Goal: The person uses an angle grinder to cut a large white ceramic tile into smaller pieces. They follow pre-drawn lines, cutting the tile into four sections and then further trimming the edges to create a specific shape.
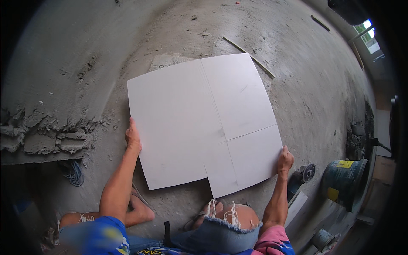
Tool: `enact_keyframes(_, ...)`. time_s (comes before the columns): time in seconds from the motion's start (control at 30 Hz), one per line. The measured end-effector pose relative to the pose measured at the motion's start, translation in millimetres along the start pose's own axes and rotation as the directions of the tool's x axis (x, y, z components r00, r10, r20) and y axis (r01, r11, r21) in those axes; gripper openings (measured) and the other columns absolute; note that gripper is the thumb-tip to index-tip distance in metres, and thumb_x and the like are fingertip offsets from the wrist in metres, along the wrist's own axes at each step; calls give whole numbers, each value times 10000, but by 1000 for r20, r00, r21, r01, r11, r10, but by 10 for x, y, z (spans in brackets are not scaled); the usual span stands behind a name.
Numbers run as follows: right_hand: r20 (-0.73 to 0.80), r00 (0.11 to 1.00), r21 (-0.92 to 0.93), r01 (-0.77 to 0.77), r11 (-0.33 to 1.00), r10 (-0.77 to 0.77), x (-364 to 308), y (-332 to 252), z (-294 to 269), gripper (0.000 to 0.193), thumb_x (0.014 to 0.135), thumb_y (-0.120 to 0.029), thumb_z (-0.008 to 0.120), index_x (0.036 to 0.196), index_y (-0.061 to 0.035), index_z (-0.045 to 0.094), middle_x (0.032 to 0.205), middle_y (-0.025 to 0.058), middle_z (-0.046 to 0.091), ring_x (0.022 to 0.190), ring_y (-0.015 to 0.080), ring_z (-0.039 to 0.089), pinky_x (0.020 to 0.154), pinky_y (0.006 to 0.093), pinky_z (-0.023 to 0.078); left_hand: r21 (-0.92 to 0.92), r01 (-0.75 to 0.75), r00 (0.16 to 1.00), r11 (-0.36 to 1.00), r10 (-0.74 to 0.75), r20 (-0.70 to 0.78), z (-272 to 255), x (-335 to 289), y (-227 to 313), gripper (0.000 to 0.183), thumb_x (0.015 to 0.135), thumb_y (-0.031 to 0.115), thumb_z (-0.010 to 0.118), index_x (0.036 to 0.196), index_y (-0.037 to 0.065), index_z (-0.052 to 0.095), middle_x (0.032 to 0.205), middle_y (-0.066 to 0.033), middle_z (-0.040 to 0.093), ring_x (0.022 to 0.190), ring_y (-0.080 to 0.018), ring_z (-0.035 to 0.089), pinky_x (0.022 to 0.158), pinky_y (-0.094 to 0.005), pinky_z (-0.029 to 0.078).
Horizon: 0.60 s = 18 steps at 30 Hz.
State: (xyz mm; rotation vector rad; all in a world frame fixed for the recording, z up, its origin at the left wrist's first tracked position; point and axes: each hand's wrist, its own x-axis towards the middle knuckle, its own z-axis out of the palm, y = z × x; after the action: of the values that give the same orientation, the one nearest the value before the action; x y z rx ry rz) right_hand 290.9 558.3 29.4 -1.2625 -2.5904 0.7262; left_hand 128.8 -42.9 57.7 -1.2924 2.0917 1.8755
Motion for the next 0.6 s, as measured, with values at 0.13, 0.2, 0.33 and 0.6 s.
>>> enact_keyframes(0.13,-45,998,56,-45,997,47,-141,276,39,578,984,-455,497,807,66,677,714,271,633,665,383,639,690,468,467,110,15,993,994,-28,114,343,382,253,821,989,638,478,1415,-64,508,1383,-182,593,1249,-287,596,1026,-377,498)
enact_keyframes(0.2,-44,999,31,-4,1000,5,-278,94,23,587,996,-443,500,818,93,658,739,301,629,661,397,617,710,478,457,160,60,985,985,-84,150,363,512,336,807,1000,615,474,1414,-78,501,1389,-193,589,1265,-290,586,1034,-378,494)
enact_keyframes(0.33,6,996,81,-88,993,88,-363,-48,41,504,984,-371,544,802,81,672,676,242,640,600,307,589,649,438,466,284,55,985,957,-99,142,323,966,321,752,1006,530,524,1417,-97,470,1362,-209,596,1211,-294,619,988,-397,527)
enact_keyframes(0.6,103,982,206,-174,963,156,-311,196,157,512,991,-361,552,861,118,677,732,245,671,679,273,624,700,426,476,489,-75,989,869,1,149,441,551,739,524,1008,296,574,1301,-132,499,1211,-239,635,1009,-309,705,755,-412,604)
